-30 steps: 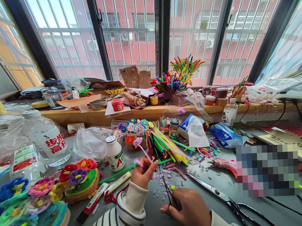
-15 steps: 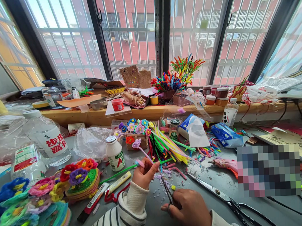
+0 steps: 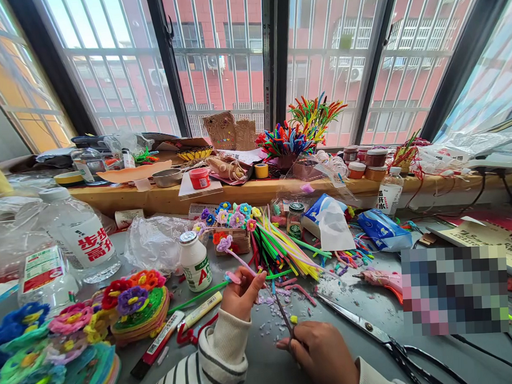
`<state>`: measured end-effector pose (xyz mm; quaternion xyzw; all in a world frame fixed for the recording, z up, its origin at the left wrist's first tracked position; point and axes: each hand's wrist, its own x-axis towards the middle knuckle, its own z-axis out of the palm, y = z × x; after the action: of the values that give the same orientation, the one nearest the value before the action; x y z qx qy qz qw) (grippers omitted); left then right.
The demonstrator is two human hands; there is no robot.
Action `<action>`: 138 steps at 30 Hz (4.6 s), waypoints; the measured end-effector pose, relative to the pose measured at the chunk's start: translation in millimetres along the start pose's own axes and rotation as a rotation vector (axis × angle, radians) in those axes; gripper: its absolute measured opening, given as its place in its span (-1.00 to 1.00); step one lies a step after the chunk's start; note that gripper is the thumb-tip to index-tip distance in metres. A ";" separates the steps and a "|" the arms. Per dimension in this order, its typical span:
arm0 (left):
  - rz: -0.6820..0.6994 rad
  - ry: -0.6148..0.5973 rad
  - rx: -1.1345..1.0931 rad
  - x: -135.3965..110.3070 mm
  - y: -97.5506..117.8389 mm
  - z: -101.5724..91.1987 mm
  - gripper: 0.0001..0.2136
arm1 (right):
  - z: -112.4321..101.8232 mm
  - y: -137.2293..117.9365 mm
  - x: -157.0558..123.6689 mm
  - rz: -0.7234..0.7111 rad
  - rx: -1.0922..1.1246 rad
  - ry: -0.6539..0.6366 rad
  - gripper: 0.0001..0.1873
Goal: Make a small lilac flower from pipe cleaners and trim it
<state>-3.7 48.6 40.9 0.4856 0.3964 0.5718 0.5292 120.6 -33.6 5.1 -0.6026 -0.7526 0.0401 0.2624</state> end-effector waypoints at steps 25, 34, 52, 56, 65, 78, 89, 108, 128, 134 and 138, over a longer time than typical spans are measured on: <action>-0.325 -0.459 -0.107 -14.4 8.0 7.0 -0.75 | -15.8 -2.7 8.0 0.090 0.830 -0.102 -0.30; -0.416 -0.402 -0.210 -9.4 7.1 5.8 -0.76 | -7.0 0.2 4.0 0.038 0.789 -0.150 -0.30; -0.647 -0.456 -0.384 -4.9 2.8 3.5 -0.72 | -8.2 0.2 7.0 0.101 0.738 -0.099 -0.33; -0.758 -0.443 -0.420 -8.1 11.2 3.8 -0.64 | -8.4 0.4 6.0 0.113 0.726 -0.109 -0.34; -0.627 -0.499 -0.323 -7.2 5.1 1.8 -0.80 | -6.2 2.3 6.6 0.109 0.703 -0.113 -0.33; -0.771 -0.465 -0.444 -2.9 3.9 -0.9 -0.83 | -7.4 0.2 5.8 0.123 0.745 -0.098 -0.33; -0.686 -0.341 -0.415 -1.3 5.0 -2.2 -0.79 | -6.9 1.1 6.6 0.128 0.717 -0.103 -0.32; -0.534 -0.291 -0.211 -4.7 10.1 3.9 -0.65 | -7.6 0.2 5.5 0.129 0.690 -0.114 -0.31; -0.617 -0.462 -0.143 -7.3 13.1 4.1 -0.75 | -13.9 -2.9 6.9 0.007 0.658 -0.183 -0.27; -0.659 -0.590 -0.075 -4.6 13.2 -0.2 -0.71 | -16.8 -4.8 6.4 -0.073 0.738 -0.228 -0.25; -0.649 -0.668 -0.084 -5.2 12.8 -1.3 -0.73 | -13.9 -3.3 5.9 -0.089 0.764 -0.241 -0.23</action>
<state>-8.0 42.0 52.3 0.4721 0.3123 0.2048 0.7986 123.1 -32.5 20.3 -0.4195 -0.7343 0.3759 0.3789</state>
